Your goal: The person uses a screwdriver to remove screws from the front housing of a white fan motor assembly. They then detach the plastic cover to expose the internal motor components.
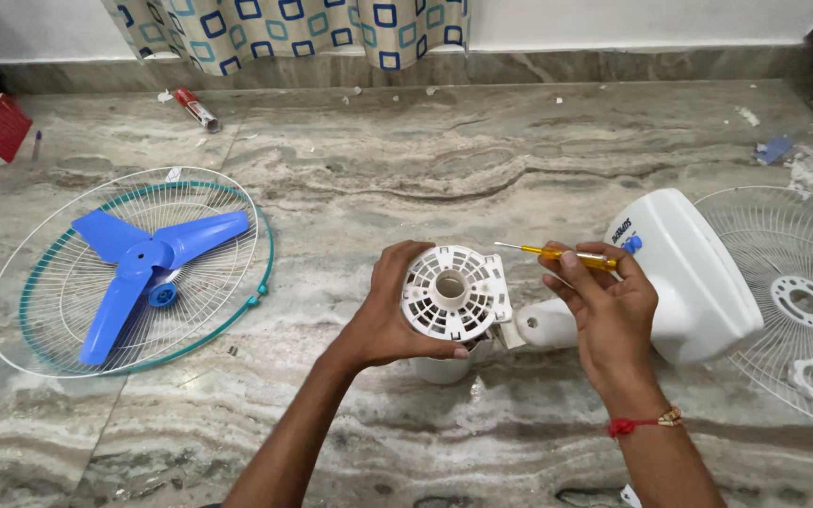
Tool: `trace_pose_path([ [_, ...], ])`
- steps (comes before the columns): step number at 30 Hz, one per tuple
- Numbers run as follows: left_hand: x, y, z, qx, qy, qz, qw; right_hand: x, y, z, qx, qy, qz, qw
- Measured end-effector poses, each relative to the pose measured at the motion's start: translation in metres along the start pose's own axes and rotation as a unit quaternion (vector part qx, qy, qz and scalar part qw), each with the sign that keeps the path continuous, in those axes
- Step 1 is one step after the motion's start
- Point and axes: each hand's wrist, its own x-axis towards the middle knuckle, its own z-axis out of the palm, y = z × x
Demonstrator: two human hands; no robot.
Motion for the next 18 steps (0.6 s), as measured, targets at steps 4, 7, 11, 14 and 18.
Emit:
trace_pose_path([
  [4,0.004,0.002,0.003,-0.054,0.004,-0.064,0.996,-0.007,-0.006,-0.008,-0.012,0.015,-0.003,1.0],
  [7,0.011,0.001,-0.002,-0.066,0.037,-0.064,0.995,-0.011,-0.017,-0.019,-0.031,0.028,-0.02,0.999],
  [11,0.014,0.002,-0.004,-0.077,0.048,-0.085,0.992,-0.015,-0.028,-0.038,-0.102,0.032,-0.032,0.994],
  [14,0.014,0.003,-0.002,-0.075,0.052,-0.09,0.992,-0.021,-0.029,-0.055,-0.162,0.03,-0.079,0.983],
  [18,0.017,0.004,0.001,-0.098,0.055,-0.097,0.989,-0.038,-0.023,-0.079,-0.22,0.055,-0.081,0.97],
])
